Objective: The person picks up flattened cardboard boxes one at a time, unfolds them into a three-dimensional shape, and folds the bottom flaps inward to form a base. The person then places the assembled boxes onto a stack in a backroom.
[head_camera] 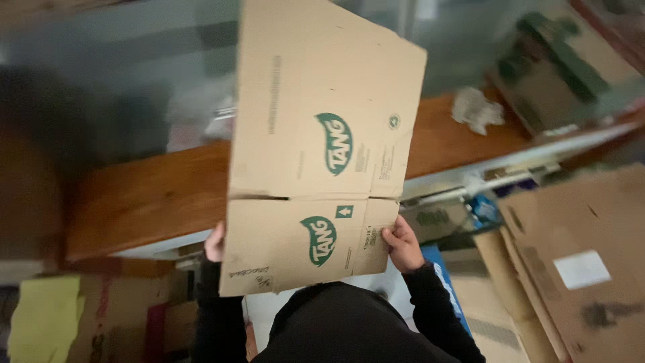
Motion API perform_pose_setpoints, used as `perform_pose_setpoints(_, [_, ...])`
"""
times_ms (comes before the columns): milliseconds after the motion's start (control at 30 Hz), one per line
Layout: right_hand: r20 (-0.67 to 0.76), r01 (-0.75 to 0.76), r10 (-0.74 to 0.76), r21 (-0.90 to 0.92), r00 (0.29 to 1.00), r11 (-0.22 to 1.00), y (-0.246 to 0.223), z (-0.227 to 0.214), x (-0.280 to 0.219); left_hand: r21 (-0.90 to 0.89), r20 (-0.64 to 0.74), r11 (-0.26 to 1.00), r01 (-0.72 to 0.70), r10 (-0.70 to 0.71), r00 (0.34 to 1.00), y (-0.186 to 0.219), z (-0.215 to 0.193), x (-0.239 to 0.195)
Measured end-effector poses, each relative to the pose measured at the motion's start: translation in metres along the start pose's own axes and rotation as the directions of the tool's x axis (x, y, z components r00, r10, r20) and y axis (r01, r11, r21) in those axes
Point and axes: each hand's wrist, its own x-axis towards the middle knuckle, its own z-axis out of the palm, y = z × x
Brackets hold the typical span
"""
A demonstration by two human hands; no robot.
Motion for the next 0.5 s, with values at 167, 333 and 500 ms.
perform_pose_setpoints(167, [0.002,-0.27,0.27,-0.054,0.963,0.961,0.015,0.053,0.015,0.432,0.404,0.838,-0.333,0.151,0.902,0.114,0.177,-0.023])
perform_pose_setpoints(333, [0.054,-0.352,0.352,0.002,0.935,0.936,-0.001,0.1,0.012,0.813,0.354,0.539,-0.22,-0.158,0.922,0.2,0.27,-0.043])
perform_pose_setpoints(500, [0.019,-0.517,0.523,-0.127,0.852,0.847,0.044,0.075,0.03,0.874,0.217,0.462,-0.149,-0.097,0.971,0.202,0.306,-0.03])
